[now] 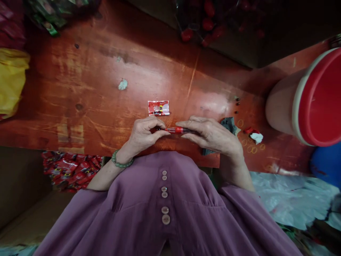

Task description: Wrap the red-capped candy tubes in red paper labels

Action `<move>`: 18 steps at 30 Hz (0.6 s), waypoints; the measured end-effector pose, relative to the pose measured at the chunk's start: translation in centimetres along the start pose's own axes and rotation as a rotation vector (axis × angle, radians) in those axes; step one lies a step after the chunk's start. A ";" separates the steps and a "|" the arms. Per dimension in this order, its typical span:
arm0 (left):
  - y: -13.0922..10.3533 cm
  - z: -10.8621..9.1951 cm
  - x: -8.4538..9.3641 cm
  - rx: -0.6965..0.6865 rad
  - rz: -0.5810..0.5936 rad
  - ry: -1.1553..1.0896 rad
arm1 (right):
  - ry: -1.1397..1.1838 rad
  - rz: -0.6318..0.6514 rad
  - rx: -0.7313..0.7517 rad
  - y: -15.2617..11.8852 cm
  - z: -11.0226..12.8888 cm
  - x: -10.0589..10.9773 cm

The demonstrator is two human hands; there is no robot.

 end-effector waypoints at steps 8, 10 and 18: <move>0.0 0.4 -0.4 0.072 0.082 0.006 | -0.111 0.202 -0.066 1.2 0.5 0.3; 0.1 0.3 -0.5 0.081 0.108 -0.002 | -0.058 0.210 -0.052 1.6 0.5 0.2; 0.6 -0.1 0.6 0.320 0.110 -0.203 | 0.338 0.083 0.020 2.5 -1.0 0.0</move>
Point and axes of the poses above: each hand's wrist, its own y-axis towards the middle knuckle, its own x-axis out of the back of the hand, z = x × y, the point moved 2 cm from there along y, towards the middle knuckle, and after that the axes turned 5 degrees about -y, right-handed, at the moved point
